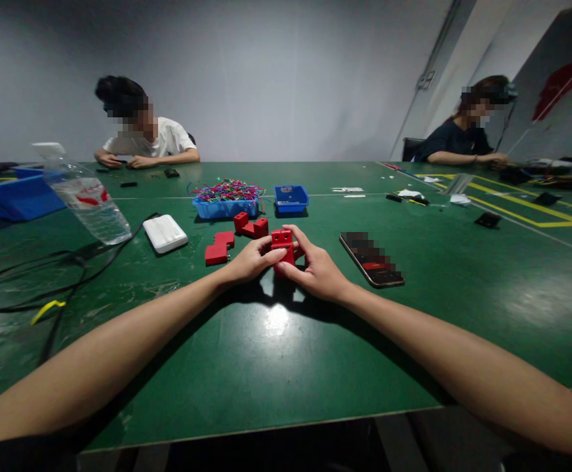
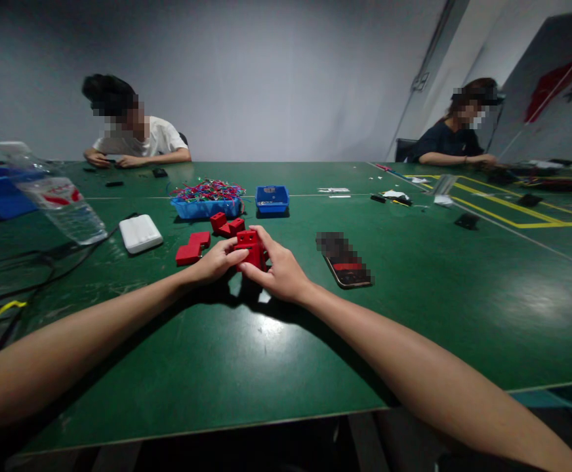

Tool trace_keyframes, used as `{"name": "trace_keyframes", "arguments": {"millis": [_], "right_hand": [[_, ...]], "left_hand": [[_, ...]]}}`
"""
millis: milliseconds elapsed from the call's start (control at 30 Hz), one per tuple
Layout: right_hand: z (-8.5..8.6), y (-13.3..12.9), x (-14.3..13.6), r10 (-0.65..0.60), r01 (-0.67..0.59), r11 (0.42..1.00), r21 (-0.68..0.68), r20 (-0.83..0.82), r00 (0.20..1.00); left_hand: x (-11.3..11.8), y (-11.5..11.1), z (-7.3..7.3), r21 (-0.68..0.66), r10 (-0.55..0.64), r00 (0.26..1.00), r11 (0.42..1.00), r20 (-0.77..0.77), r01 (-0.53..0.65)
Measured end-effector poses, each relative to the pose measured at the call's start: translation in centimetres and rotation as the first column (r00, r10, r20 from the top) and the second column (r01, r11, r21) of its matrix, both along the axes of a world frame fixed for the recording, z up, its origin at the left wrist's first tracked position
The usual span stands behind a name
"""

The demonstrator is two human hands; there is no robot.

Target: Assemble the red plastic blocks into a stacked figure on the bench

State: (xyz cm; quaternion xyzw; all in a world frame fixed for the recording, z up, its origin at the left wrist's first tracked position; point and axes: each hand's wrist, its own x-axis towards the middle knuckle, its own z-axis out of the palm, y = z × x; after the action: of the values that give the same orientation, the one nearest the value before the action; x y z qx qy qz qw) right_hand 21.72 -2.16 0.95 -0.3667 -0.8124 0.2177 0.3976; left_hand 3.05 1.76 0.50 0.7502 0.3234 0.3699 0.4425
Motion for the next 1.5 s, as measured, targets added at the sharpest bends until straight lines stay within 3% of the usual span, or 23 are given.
{"name": "trace_keyframes", "arguments": {"millis": [500, 767, 900, 1067, 1233, 1333, 1500], "right_hand": [[0.1, -0.1, -0.1, -0.007, 0.007, 1.000, 0.008, -0.006, 1.000], [-0.2, 0.8, 0.7, -0.037, 0.037, 0.999, -0.033, 0.002, 0.999], [-0.9, 1.6, 1.2, -0.026, 0.025, 0.999, 0.026, 0.055, 0.998], [-1.8, 2.4, 1.4, 0.000, -0.031, 0.965, 0.259, 0.118, 0.993], [-1.7, 2.6, 1.9, -0.094, 0.015, 0.935, 0.354, 0.207, 0.974], [-1.7, 2.6, 1.8, -0.179, 0.099, 0.928, 0.358, 0.197, 0.964], [-2.0, 3.2, 1.4, -0.363, 0.350, 0.927, 0.138, 0.084, 0.928]], "left_hand": [[0.1, 0.2, -0.1, -0.026, 0.002, 1.000, 1.000, 0.026, -0.001], [0.2, 0.1, -0.1, 0.041, 0.141, 0.985, 0.990, -0.098, -0.137], [0.1, 0.5, -0.5, 0.063, 0.133, 0.985, 0.990, -0.107, -0.126], [-0.1, 0.6, -0.7, 0.086, 0.116, 0.988, 0.990, -0.101, -0.107], [-0.1, -0.1, -0.4, 0.198, 0.132, 0.981, 0.975, -0.143, -0.102], [0.1, -0.5, -0.3, 0.359, 0.176, 0.942, 0.931, -0.286, -0.065], [0.5, -0.9, -0.5, 0.608, 0.354, 0.779, 0.793, -0.518, 0.045]]}}
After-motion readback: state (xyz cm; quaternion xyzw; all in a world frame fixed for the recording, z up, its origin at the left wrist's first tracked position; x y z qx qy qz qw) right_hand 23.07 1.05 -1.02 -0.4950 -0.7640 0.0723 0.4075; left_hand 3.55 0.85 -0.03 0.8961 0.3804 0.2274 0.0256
